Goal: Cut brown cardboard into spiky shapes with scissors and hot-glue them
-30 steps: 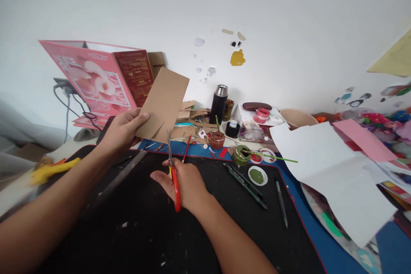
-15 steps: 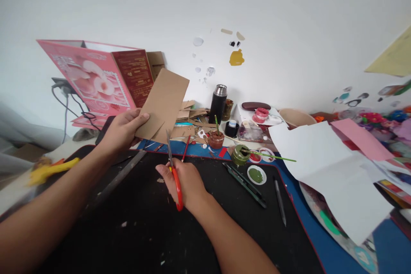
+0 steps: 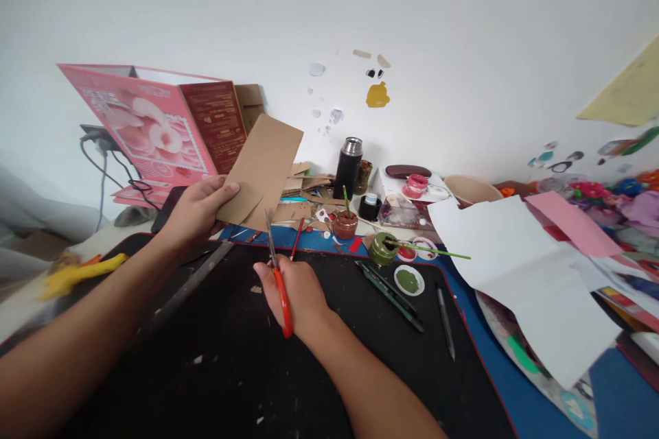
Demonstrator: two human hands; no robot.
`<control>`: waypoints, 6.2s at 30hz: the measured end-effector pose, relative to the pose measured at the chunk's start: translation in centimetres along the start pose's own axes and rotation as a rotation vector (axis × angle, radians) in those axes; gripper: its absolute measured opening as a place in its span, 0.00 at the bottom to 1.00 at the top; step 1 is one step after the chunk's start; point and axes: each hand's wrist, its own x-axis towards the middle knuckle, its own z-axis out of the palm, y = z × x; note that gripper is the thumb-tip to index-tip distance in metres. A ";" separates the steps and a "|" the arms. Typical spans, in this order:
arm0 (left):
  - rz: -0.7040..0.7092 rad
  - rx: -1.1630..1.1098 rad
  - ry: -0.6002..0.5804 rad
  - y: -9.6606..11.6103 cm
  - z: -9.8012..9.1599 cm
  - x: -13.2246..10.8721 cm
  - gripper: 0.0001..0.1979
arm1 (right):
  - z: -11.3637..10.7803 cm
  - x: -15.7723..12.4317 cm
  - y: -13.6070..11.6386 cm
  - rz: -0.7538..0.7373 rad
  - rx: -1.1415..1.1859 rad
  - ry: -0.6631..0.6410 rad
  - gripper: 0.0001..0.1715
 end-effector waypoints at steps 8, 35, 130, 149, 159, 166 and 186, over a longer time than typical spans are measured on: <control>0.016 -0.043 -0.007 -0.4 -0.1 0.1 0.17 | 0.4 0.2 0.1 -0.017 -0.110 0.049 0.20; 0.008 0.064 0.003 1.7 0.4 -0.9 0.17 | -0.5 0.2 0.7 -0.149 0.024 -0.067 0.25; 0.001 0.120 -0.084 0.8 0.5 -0.8 0.17 | 0.1 0.6 1.2 0.004 0.179 -0.078 0.24; 0.017 0.032 -0.051 0.4 1.2 -0.8 0.16 | 0.3 0.2 0.6 0.012 0.039 0.036 0.24; 0.007 -0.014 -0.040 0.2 1.4 -0.7 0.14 | 0.8 0.2 0.5 -0.011 -0.030 0.096 0.22; 0.006 0.033 -0.036 0.6 1.4 -0.9 0.16 | 0.0 0.2 0.3 0.025 0.009 0.012 0.19; -0.004 -0.001 -0.044 2.1 1.0 -1.9 0.22 | -0.7 0.0 0.2 -0.125 0.032 -0.063 0.24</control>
